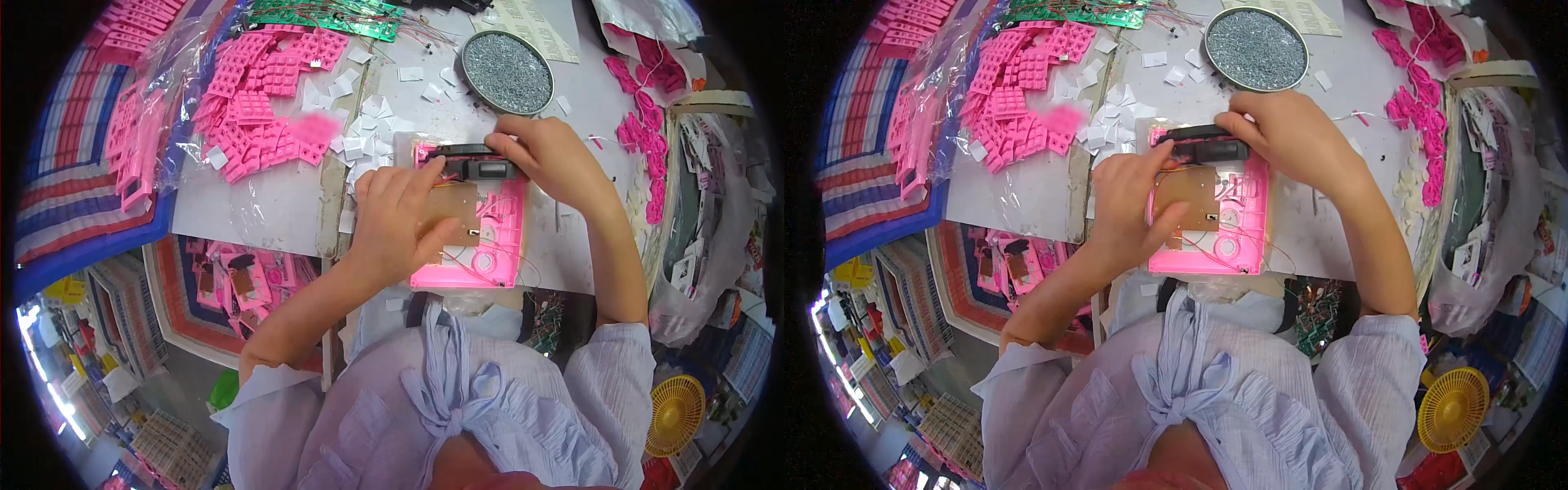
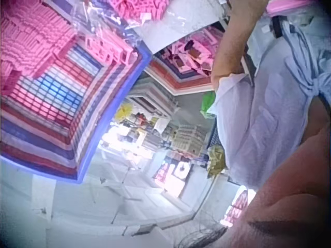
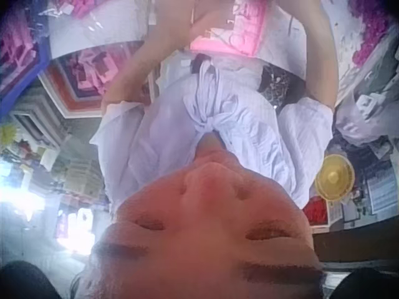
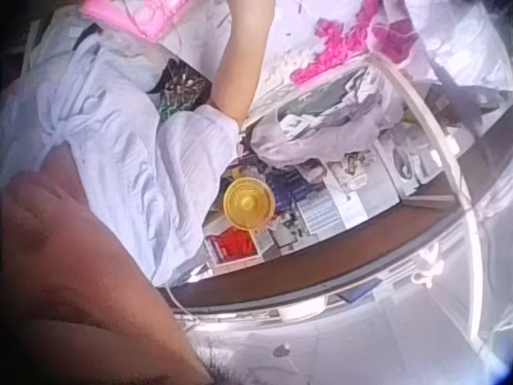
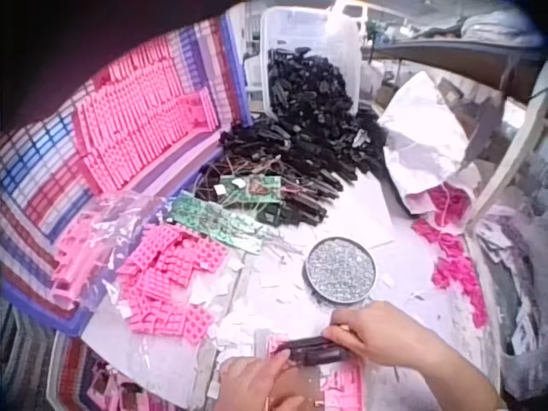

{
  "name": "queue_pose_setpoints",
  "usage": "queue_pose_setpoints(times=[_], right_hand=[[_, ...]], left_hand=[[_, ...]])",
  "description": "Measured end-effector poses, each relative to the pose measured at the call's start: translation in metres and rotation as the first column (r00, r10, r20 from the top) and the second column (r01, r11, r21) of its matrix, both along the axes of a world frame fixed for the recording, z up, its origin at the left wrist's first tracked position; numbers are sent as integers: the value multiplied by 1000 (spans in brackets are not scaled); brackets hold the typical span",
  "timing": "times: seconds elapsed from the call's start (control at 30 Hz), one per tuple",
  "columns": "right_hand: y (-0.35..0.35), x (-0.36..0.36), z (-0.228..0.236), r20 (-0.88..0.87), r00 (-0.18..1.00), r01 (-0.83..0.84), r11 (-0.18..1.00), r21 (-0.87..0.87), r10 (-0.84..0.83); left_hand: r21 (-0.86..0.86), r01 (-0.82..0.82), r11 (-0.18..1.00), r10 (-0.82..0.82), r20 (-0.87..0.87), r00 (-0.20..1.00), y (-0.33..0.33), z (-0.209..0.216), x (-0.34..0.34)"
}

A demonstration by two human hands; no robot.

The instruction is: Assembling a pink plastic toy piggy bank, installing a circuit board and various components using an electric screwdriver.

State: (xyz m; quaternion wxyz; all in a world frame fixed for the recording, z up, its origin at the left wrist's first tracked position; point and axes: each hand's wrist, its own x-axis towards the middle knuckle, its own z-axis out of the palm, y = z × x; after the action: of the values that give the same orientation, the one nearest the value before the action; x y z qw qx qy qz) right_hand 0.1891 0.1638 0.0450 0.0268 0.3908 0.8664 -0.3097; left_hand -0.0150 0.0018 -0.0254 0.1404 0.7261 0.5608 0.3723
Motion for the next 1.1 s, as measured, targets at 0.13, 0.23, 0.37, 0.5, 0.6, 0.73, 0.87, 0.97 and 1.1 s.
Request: queue_pose_setpoints(times=[0.13, 0.23, 0.37, 0.5, 0.6, 0.73, 0.87, 0.97, 1.1], right_hand=[[-30, 3, 12, -104, 994, 57, 913, 403, -16], [-30, 8, -3, -299, 894, -216, 905, 366, 334], [-37, 13, -8, -201, 908, -266, 878, 398, 367], [-32, 4, 4, -125, 915, -315, 874, 371, 383], [-25, 3, -7, -169, 886, -346, 857, 381, 432], [-32, 0, -10, -56, 916, -315, 800, 511, 397], [-20, 15, -33, -114, 891, -389, 867, 310, 440], [24, 52, -67, -212, 943, -225, 962, 157, 256], [41, 32, 43, -863, 28, -647, 649, -400, -504]], left_hand=[[-2, 6, 1000, -6, -81, 997, 1, 4, 0], [2, 7, 1000, -7, -94, 996, 0, 3, 1], [20, 7, 1000, -6, -81, 997, 0, 2, 2], [14, 3, 1000, -2, -81, 997, 3, 7, 3], [8, -10, 1000, 10, -77, 997, 2, 9, 4], [-18, -35, 999, 33, -103, 994, -1, 5, 6], [-94, -93, 991, 63, -280, 958, 0, 23, 10], [-62, -22, 998, 5, -272, 962, 15, 37, -3], [-113, 30, 993, -27, 29, 999, 97, 43, -20]])
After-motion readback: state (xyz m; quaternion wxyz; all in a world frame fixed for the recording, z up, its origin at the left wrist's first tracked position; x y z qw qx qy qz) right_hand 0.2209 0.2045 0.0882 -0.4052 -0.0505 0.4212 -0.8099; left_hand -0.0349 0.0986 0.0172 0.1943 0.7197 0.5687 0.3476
